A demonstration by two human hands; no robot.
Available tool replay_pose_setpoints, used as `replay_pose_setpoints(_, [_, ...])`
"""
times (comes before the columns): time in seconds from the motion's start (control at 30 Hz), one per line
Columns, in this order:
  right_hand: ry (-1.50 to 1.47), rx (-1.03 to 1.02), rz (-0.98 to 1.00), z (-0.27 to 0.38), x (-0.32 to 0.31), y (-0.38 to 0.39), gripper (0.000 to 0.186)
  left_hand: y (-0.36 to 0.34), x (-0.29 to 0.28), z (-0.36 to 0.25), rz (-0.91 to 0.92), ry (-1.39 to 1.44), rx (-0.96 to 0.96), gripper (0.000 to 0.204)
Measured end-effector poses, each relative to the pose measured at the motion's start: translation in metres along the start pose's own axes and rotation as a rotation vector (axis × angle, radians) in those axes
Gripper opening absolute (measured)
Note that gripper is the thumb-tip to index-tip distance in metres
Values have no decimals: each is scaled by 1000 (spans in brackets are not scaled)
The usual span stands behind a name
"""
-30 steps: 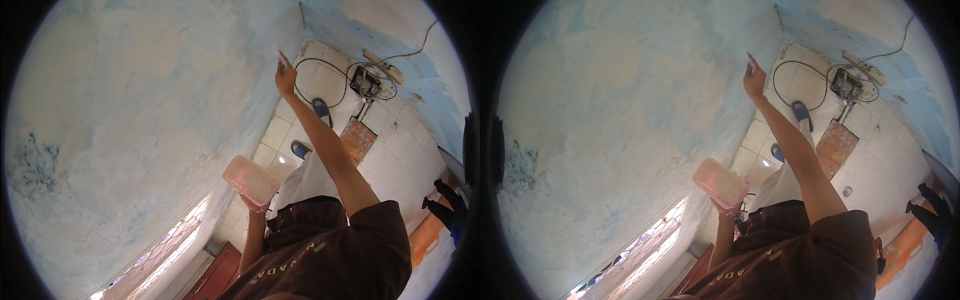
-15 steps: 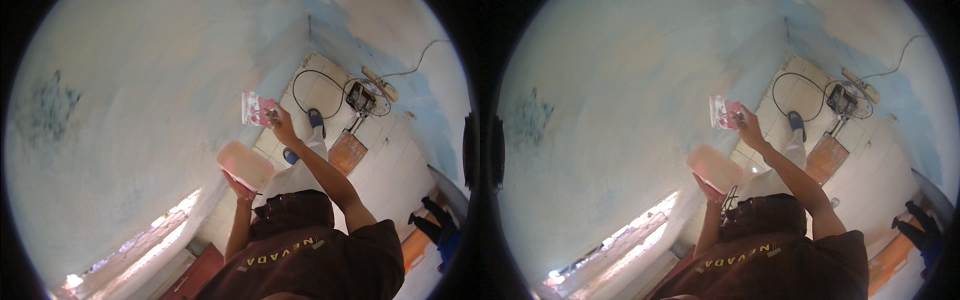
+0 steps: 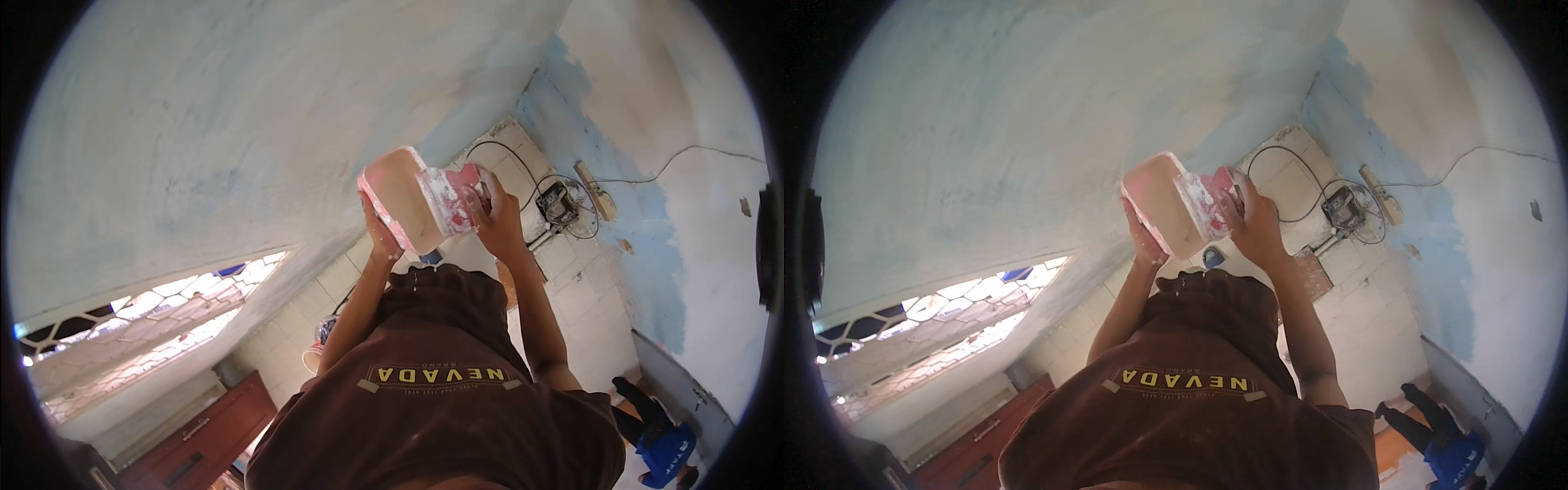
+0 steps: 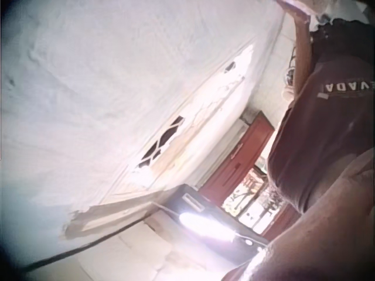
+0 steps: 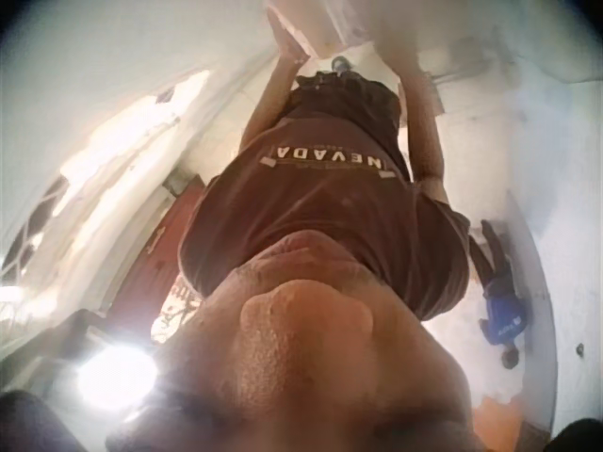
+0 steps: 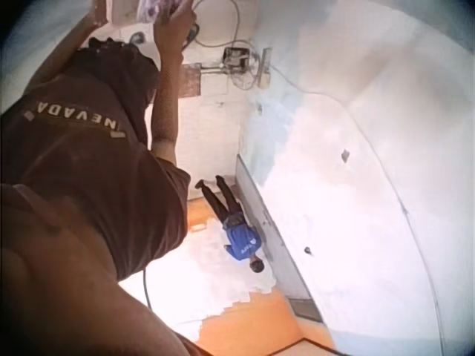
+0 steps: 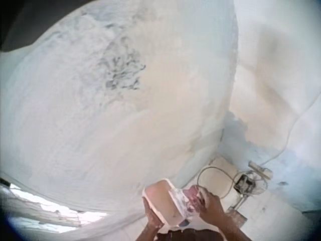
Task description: The person applies plaster to a wall using a putty knife, repeatedly loading the tool from a pink container and smoothing the material onto the upper section of the wall near a window.
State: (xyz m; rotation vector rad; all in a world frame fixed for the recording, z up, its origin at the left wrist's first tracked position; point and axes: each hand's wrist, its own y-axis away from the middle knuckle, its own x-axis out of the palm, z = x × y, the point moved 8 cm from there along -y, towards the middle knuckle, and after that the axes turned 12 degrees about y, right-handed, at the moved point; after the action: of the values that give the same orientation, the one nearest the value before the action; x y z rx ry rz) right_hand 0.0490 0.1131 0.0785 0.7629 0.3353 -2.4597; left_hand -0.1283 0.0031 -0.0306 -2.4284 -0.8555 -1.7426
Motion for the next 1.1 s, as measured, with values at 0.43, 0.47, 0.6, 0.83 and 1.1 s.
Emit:
replay_pose_setpoints(0.43, [462, -348, -68, 98, 52, -5, 30, 13, 19, -12, 73, 176, 163, 78])
replay_pose_setpoints(0.47, [505, -424, -53, 96, 67, -1, 30, 10, 14, -10, 40, 167, 176, 78])
replay_pose_setpoints(0.6, [467, -313, 134, 97, 79, -8, 37, 15, 9, -11, 11, 204, 181, 79])
replay_pose_setpoints(0.83, [572, -428, 100, 105, 85, -9, 29, 17, 2, -18, 51, 250, 197, 80])
replay_pose_setpoints(1.1, [492, -365, 102, 106, 84, -11, 38, 21, -10, -19, 49, 241, 144, 82])
